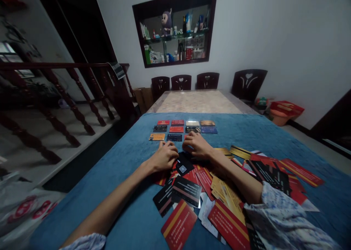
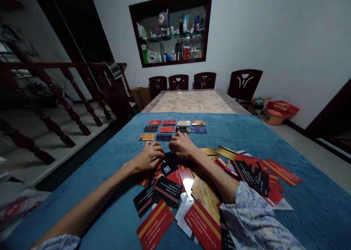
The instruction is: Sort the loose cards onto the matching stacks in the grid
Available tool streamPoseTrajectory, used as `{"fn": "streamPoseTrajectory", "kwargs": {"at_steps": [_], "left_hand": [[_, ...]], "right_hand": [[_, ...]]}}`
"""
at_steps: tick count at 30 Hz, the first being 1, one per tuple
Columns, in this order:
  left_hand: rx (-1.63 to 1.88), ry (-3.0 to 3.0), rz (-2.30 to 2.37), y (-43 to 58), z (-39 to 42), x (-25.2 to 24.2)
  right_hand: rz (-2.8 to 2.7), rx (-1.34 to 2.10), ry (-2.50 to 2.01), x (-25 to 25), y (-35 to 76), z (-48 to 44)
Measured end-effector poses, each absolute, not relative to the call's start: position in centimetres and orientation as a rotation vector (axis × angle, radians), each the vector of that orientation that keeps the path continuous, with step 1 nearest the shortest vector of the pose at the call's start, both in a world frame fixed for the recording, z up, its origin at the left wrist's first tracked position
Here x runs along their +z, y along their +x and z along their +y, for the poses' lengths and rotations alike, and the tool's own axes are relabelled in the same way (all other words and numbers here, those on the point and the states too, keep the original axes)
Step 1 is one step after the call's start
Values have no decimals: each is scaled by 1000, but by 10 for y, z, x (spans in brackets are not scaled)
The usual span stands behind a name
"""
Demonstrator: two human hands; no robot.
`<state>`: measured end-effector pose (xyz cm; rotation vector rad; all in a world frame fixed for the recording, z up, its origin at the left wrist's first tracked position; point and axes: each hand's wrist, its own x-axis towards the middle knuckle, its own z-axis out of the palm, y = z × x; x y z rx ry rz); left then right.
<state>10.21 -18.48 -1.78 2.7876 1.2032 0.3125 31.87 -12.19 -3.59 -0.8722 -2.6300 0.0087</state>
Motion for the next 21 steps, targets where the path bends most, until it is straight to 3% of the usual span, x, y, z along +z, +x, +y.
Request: {"fn": "streamPoseTrajectory", "kwargs": {"at_steps": [21], "left_hand": [[233, 2765, 1238, 110, -184, -31]], "right_hand": [[-2633, 215, -823, -54, 319, -116]]}}
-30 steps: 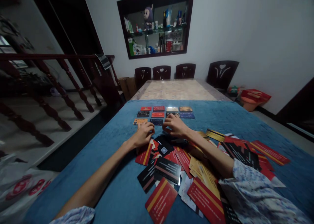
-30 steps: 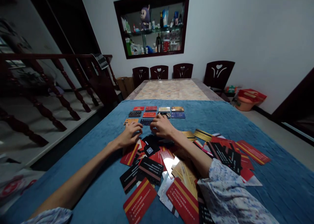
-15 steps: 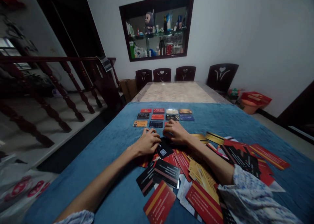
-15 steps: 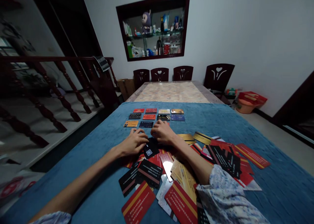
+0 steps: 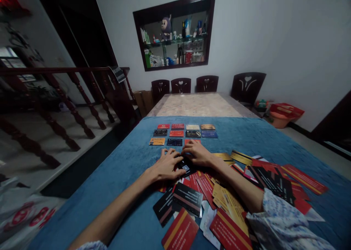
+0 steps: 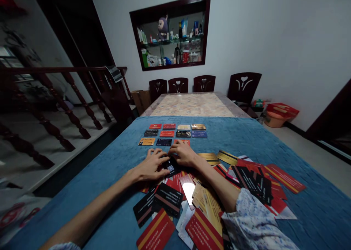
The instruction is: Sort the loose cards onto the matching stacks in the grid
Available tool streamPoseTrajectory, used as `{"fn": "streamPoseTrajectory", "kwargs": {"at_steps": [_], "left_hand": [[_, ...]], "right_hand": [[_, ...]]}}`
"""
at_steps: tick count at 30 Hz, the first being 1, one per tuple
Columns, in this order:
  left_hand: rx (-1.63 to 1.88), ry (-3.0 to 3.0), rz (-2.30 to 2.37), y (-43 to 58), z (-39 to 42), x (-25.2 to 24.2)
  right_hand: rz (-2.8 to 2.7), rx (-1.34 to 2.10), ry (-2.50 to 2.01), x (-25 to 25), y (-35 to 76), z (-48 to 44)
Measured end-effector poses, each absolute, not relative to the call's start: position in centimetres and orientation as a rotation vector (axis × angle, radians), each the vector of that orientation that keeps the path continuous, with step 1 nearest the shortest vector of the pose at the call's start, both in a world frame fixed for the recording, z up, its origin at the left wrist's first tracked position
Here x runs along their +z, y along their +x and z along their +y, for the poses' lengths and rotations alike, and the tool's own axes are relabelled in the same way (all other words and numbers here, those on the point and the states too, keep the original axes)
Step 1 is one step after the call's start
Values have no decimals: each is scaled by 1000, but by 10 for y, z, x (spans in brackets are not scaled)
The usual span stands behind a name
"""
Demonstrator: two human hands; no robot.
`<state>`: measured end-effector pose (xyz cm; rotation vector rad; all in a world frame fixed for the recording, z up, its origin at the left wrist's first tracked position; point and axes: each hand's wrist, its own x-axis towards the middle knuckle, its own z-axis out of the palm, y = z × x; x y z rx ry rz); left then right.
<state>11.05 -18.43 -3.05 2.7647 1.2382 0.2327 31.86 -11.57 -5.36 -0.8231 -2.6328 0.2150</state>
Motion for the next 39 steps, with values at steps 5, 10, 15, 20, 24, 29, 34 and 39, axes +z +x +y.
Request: {"fn": "streamPoseTrajectory", "kwargs": {"at_steps": [5, 10, 15, 20, 24, 29, 34, 39], "left_hand": [[236, 2751, 1246, 115, -188, -29], [242, 2746, 1290, 118, -191, -26], [268, 2758, 1195, 118, -190, -26], [212, 2751, 1185, 114, -185, -28], [161, 2756, 1233, 115, -185, -28], [109, 2813, 1252, 119, -186, -29], [127, 2867, 1206, 119, -185, -33], [161, 2864, 1207, 120, -186, -32]], "right_hand": [[-2648, 276, -795, -54, 319, -115], [-2683, 275, -820, -56, 320, -114], [-2692, 228, -871, -55, 322, -114], [-2698, 183, -974, -51, 325, -114], [-2722, 134, -1071, -44, 324, -119], [-2769, 222, -874, -40, 327, -118], [-2833, 358, -788, -39, 333, -112], [-2882, 347, -938, -32, 335, -114]]}}
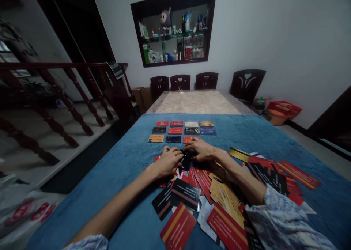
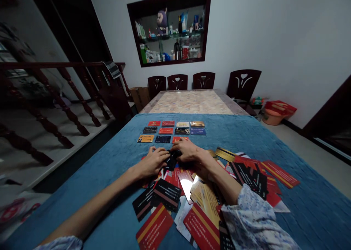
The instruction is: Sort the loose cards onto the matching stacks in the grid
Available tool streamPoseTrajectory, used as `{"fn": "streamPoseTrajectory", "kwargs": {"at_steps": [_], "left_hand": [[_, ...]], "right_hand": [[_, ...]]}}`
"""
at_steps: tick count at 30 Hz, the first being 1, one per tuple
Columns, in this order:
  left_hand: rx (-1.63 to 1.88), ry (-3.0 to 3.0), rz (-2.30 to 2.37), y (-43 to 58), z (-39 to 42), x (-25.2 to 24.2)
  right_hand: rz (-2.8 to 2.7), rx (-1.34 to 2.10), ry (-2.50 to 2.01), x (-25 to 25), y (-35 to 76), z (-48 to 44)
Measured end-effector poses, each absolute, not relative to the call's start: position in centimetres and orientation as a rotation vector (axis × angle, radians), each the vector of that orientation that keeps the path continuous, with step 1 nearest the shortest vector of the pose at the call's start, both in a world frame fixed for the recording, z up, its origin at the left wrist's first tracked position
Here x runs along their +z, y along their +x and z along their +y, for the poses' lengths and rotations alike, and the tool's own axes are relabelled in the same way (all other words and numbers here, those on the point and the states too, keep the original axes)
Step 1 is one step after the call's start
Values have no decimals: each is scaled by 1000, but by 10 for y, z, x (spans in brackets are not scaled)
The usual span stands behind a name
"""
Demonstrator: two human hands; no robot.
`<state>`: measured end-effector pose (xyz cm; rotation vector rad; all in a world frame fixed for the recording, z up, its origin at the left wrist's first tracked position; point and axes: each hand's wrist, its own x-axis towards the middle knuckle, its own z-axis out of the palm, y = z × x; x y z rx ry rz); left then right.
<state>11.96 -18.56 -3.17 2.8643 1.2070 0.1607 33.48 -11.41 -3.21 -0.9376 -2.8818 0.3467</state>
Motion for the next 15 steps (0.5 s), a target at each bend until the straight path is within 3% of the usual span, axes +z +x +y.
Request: {"fn": "streamPoseTrajectory", "kwargs": {"at_steps": [15], "left_hand": [[260, 2940, 1190, 123, -193, -28]], "right_hand": [[-2927, 183, -919, -37, 335, -112]]}}
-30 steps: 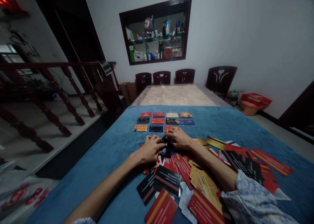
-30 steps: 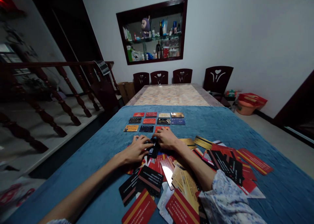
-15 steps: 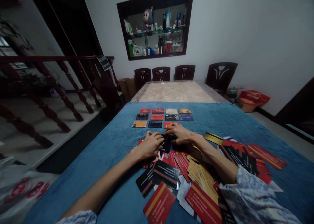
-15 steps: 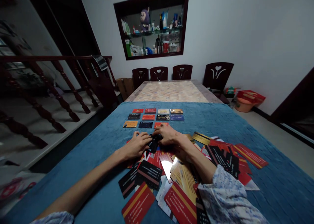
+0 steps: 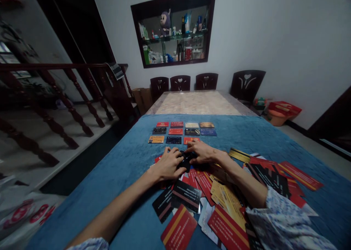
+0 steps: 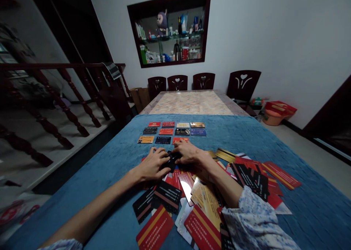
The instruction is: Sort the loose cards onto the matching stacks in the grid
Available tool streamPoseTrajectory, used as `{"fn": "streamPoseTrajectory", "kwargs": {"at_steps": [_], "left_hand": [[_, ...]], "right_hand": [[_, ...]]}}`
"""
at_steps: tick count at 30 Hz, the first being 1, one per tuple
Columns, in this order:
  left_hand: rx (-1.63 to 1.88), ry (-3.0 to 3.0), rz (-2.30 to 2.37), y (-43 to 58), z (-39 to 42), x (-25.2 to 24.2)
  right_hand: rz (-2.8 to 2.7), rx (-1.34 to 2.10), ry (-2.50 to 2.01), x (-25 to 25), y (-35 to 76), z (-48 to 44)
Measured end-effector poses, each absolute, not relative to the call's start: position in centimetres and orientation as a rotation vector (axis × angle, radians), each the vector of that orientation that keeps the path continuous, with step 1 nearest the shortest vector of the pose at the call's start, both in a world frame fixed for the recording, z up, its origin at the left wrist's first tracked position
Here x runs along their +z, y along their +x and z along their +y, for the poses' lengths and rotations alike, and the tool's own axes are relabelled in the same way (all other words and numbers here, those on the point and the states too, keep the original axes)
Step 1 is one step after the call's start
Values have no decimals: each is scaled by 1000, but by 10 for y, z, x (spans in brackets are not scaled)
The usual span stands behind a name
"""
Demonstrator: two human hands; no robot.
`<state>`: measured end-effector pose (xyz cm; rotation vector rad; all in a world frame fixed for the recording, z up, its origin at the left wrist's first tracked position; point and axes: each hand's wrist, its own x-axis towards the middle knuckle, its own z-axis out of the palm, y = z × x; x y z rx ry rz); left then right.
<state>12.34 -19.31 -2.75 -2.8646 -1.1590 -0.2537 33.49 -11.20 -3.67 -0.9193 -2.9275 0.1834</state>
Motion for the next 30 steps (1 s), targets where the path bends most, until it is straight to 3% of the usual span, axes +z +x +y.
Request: {"fn": "streamPoseTrajectory", "kwargs": {"at_steps": [13, 20, 30], "left_hand": [[-244, -2890, -1160, 122, -191, -26], [-379, -2862, -1122, 116, -183, -26], [-634, -2883, -1334, 102, -170, -33]], "right_hand": [[-2874, 337, -832, -32, 345, -111], [-2770, 392, -749, -28, 348, -110], [-2624, 344, -966, -19, 339, -122]]}}
